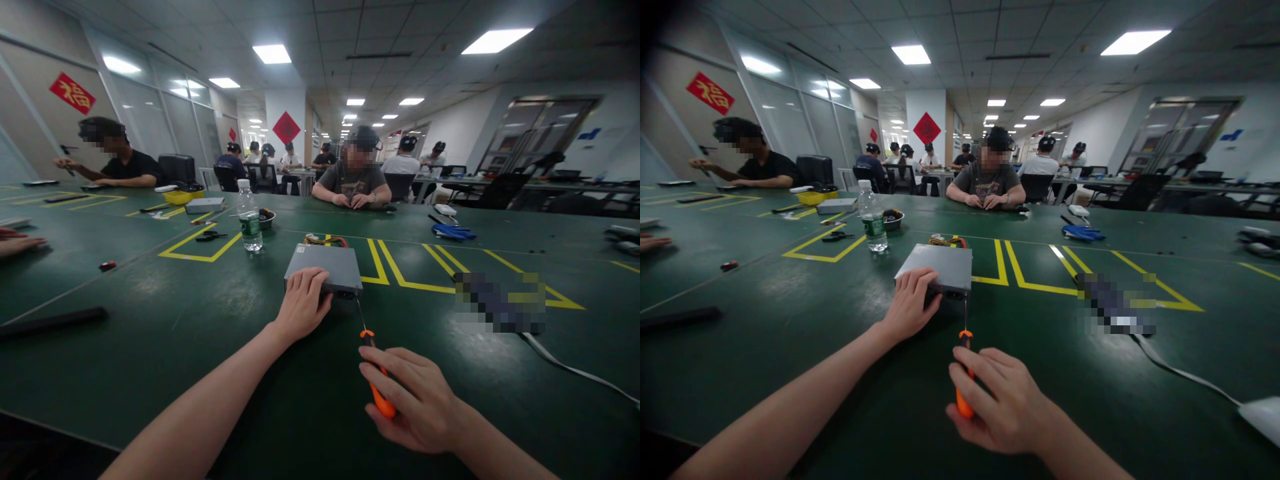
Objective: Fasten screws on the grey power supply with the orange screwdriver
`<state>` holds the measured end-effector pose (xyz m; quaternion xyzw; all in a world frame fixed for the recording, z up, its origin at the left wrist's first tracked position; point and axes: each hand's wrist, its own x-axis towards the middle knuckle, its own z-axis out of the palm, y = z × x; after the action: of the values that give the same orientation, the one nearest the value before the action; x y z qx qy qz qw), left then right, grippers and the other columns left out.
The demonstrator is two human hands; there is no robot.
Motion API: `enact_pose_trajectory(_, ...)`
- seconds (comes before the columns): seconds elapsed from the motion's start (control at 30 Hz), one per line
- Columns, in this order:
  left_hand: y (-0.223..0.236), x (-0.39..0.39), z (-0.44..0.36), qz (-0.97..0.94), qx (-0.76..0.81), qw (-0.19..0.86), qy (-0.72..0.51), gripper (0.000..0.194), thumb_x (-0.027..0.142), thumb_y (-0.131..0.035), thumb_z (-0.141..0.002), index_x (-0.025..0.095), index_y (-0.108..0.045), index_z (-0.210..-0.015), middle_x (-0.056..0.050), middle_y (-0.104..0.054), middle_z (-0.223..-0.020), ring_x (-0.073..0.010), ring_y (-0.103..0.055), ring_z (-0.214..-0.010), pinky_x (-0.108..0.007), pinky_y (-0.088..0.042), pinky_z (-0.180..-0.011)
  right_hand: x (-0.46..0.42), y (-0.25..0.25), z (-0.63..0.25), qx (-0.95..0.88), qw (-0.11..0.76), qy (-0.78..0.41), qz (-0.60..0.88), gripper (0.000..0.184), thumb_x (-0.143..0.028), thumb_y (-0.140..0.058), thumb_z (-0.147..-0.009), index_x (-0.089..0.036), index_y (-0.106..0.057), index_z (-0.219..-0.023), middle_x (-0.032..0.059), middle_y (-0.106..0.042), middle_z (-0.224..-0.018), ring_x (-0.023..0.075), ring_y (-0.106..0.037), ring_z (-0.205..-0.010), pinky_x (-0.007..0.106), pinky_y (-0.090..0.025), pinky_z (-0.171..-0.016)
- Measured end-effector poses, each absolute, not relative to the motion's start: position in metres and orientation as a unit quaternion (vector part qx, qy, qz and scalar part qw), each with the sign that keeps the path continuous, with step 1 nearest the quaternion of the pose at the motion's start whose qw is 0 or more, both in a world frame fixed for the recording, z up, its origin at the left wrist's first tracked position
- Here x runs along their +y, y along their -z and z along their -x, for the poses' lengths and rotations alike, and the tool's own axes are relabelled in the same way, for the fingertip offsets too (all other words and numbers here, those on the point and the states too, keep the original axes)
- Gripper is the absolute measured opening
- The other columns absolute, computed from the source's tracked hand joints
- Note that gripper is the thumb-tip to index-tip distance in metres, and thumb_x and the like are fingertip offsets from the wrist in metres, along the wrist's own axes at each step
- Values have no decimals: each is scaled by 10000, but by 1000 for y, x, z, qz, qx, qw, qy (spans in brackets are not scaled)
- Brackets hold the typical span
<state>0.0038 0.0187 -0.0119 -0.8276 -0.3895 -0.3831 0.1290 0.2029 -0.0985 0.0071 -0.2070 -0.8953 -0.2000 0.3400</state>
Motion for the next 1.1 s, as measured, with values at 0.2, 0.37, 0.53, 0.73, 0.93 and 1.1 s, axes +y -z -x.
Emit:
enact_pose_trajectory(0.2, 13, 19, -1, 837, -372, 130, 379, 237, 227, -471, -853, 184, -495, -1085, -88, -536, -1109, -225, -454, -1032, -389, -344, -890, -99, -8, -201, -902, 326, 190, 209, 245, -243, -493, -816, -92, -567, -994, 169, -651, -945, 184, -632, -720, 312, -530, -620)
enact_pose_trajectory(0.37, 11, 19, 1, 839, -365, 134, 380, 231, 224, -474, -854, 197, -515, -1080, -71, -557, -1085, -216, -466, -1013, -377, -345, -878, -101, -10, -200, -897, 325, 187, 233, 237, -277, -485, -862, -137, -565, -1036, 154, -633, -991, 184, -622, -807, 308, -523, -666)
enact_pose_trajectory(0.53, 9, 17, 4, 842, -360, 136, 378, 236, 197, -472, -852, 211, -532, -1079, -54, -577, -1066, -204, -482, -1012, -357, -348, -872, -103, -7, -206, -892, 338, 155, 259, 294, -389, -456, -887, -160, -559, -1039, 153, -597, -1039, 197, -606, -863, 306, -517, -683)
enact_pose_trajectory(0.73, 8, 16, 4, 838, -362, 114, 393, 222, 187, -471, -848, 204, -546, -1056, -50, -585, -1056, -198, -482, -1009, -366, -347, -883, -104, -9, -211, -901, 327, 134, 253, 336, -288, -415, -880, -119, -489, -1160, 186, -565, -1133, 231, -584, -984, 342, -516, -738)
enact_pose_trajectory(0.93, 6, 15, 3, 834, -367, 93, 402, 227, 189, -487, -829, 207, -551, -1047, -51, -586, -1044, -201, -482, -1006, -370, -355, -872, -103, -5, -204, -885, 366, 132, 257, 270, -312, -516, -848, -136, -464, -1047, 174, -626, -1056, 205, -632, -851, 334, -521, -706)
enact_pose_trajectory(1.1, 5, 14, 2, 835, -373, 86, 395, 239, 184, -473, -835, 217, -551, -1058, -53, -582, -1050, -205, -479, -1001, -377, -358, -870, -105, -9, -205, -913, 285, 122, 266, 364, -367, -428, -883, -150, -489, -1168, 177, -579, -1134, 235, -604, -938, 355, -509, -724)
